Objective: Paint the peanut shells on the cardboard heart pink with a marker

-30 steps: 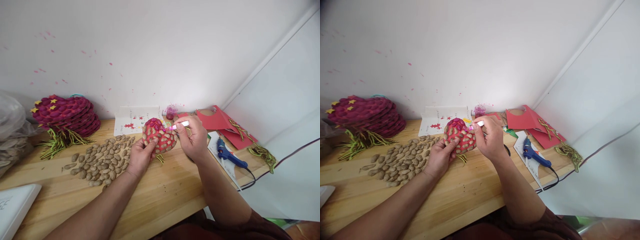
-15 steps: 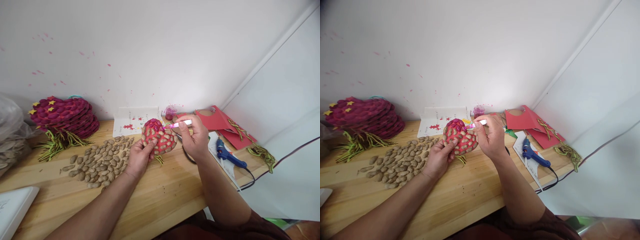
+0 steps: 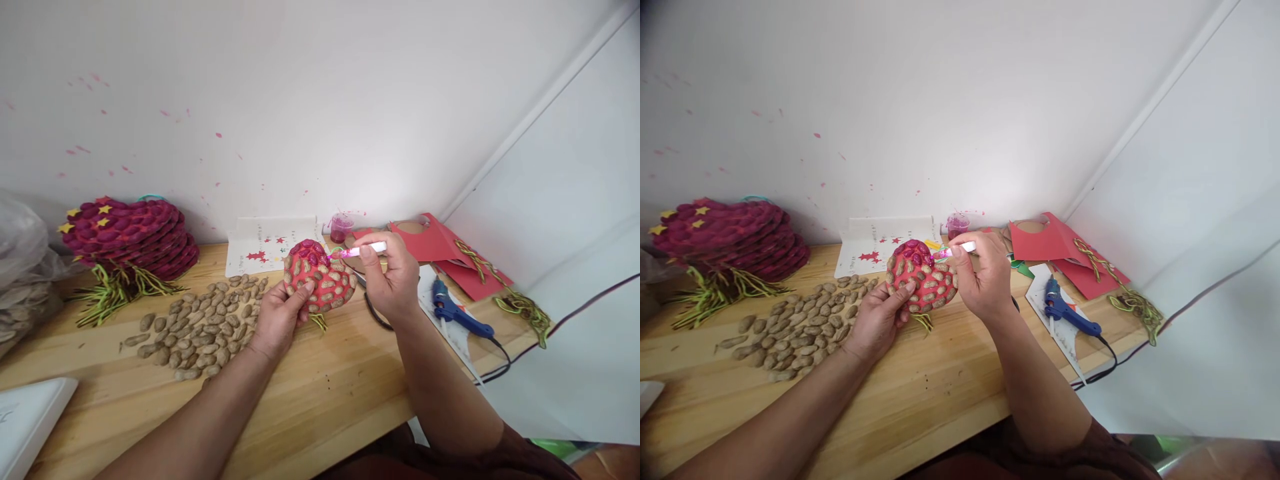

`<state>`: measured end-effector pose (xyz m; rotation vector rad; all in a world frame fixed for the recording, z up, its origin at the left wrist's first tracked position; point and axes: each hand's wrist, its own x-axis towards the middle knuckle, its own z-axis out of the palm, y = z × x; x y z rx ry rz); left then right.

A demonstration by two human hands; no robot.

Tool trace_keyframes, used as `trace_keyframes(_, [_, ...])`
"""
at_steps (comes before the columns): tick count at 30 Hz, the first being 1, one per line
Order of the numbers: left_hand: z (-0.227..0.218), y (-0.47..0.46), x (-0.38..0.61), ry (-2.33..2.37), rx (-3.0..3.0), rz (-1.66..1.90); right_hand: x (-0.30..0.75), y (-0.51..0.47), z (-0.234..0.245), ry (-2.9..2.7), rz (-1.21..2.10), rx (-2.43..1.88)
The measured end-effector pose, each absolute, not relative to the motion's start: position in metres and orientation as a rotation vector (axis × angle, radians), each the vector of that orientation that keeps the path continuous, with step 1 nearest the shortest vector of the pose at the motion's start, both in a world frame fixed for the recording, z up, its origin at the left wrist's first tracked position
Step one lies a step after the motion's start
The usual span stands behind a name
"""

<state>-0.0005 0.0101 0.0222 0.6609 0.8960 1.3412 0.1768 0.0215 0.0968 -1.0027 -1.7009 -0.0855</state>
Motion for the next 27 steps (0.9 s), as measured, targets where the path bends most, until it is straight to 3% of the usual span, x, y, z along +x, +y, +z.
trace_keyframes(27, [0.0181,0.0102,-0.0009,0.895,0.753,1.342,0.1785,0.0205,0.0971,-1.698,-0.087,-0.967])
